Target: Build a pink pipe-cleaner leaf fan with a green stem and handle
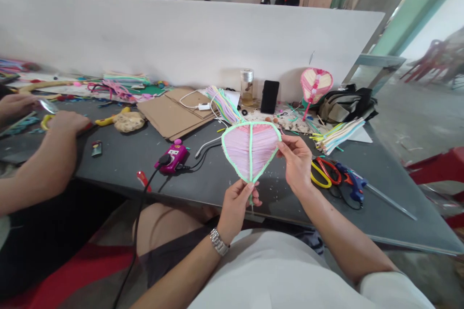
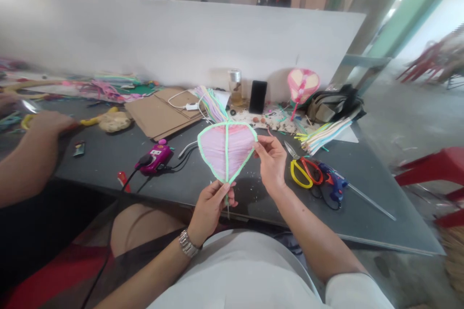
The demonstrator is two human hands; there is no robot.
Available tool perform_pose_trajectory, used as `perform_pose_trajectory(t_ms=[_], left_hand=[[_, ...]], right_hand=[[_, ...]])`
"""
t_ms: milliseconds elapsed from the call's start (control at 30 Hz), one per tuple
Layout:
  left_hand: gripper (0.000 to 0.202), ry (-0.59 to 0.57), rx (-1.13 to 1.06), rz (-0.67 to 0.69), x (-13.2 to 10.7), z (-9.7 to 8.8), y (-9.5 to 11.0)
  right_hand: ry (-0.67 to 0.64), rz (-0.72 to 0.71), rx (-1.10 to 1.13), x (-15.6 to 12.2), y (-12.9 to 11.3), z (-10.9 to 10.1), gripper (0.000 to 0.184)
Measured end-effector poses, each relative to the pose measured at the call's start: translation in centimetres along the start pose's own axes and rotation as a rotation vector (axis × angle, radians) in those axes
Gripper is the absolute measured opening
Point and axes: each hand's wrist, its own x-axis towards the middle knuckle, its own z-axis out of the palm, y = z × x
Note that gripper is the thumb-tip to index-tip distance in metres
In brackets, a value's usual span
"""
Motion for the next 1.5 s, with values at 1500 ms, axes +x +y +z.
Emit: perform_pose_trajectory(t_ms=[1500], left_hand=[[0.038,0.058,-0.130,-0.057,0.7,-0.7,-0.7]], right_hand=[[-0.110,0.332,0.018,-3.8,2.9,0.8,0.028]])
